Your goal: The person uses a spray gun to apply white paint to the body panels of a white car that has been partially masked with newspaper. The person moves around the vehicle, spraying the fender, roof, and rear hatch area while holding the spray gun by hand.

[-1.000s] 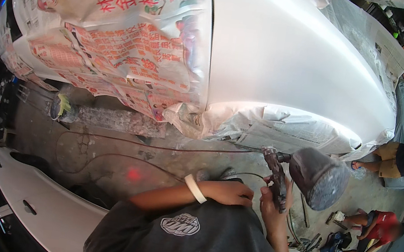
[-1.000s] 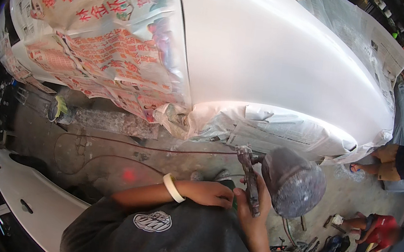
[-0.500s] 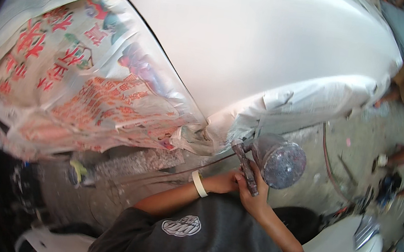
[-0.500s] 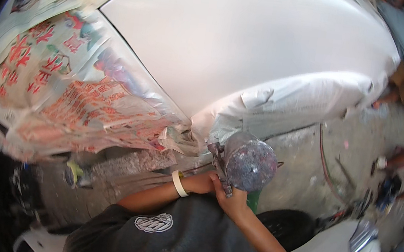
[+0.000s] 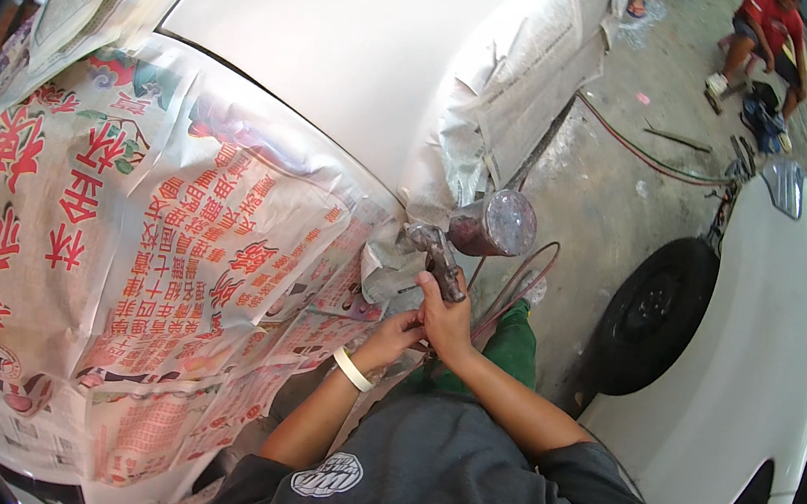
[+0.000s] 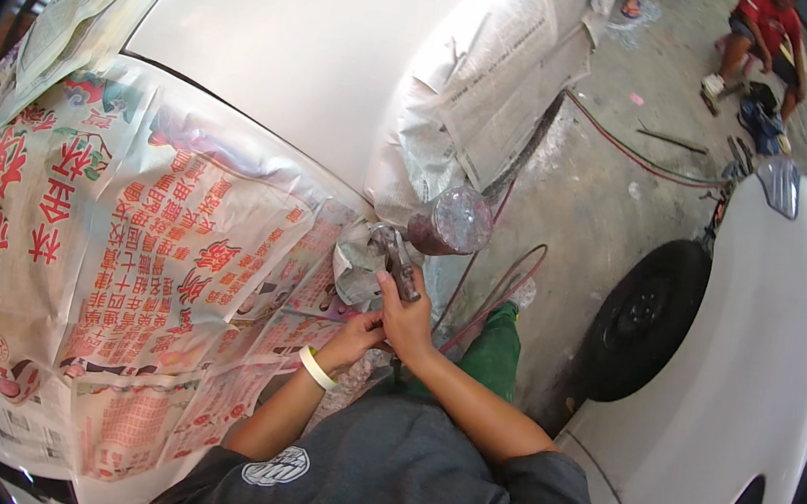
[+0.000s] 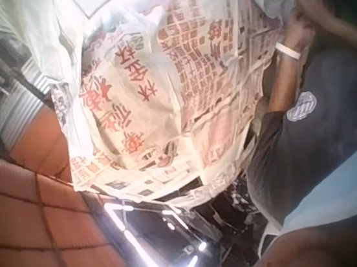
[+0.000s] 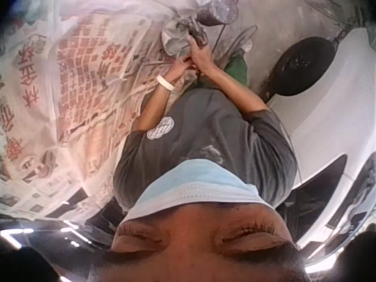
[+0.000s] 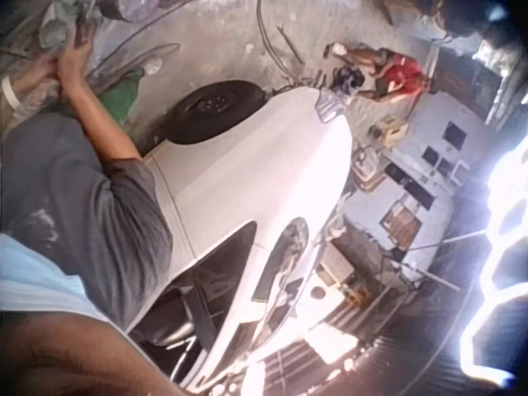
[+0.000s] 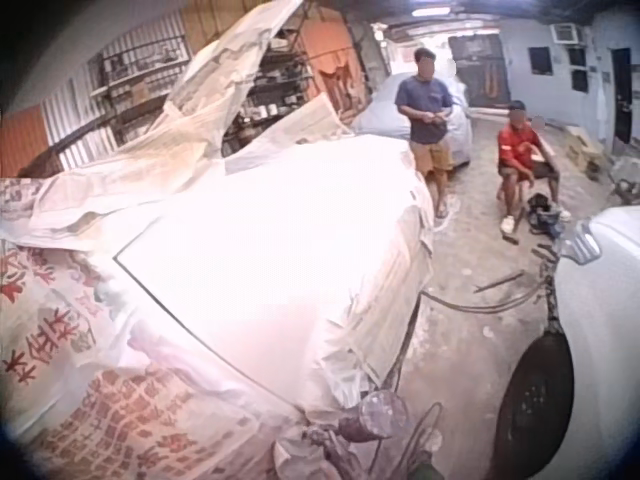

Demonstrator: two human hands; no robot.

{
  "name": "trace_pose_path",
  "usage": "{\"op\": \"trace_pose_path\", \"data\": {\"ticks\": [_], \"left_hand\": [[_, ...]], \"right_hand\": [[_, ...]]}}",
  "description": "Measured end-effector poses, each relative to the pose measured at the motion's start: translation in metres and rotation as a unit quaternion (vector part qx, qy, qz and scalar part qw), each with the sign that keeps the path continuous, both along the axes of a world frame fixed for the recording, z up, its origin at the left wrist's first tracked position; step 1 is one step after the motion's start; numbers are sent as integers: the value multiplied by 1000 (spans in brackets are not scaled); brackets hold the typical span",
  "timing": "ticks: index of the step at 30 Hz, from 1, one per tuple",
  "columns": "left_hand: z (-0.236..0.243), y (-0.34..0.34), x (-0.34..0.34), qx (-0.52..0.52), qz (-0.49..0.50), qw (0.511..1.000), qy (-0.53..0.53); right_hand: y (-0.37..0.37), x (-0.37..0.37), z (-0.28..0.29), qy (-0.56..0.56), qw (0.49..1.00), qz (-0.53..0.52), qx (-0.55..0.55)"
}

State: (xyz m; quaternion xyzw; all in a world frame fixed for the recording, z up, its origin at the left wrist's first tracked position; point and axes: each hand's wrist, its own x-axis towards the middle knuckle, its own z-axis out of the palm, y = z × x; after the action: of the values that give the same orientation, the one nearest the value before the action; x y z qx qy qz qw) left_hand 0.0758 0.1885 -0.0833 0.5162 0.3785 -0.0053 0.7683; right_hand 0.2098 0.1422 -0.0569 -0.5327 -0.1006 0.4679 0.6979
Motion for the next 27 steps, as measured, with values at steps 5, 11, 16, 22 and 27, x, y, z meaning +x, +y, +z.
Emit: {"op": "trace_pose_path", "data": {"ticks": [5, 11, 16, 22, 27], "left_hand": [[3, -3, -21, 32, -6, 999, 5], [3, 0, -33, 50, -44, 997, 33], [2, -5, -37, 54, -30, 997, 53], [62, -21, -34, 91, -48, 995, 19], [117, -47, -31, 20, -21, 997, -69]], "right_hand": [[-3, -25, 0, 10, 998, -53, 15], [-2, -35, -7, 25, 997, -77, 10], [-1, -37, -10, 44, 995, -95, -6], [-27, -28, 42, 84, 994, -70, 16], [-67, -16, 103, 26, 997, -29, 67]]}}
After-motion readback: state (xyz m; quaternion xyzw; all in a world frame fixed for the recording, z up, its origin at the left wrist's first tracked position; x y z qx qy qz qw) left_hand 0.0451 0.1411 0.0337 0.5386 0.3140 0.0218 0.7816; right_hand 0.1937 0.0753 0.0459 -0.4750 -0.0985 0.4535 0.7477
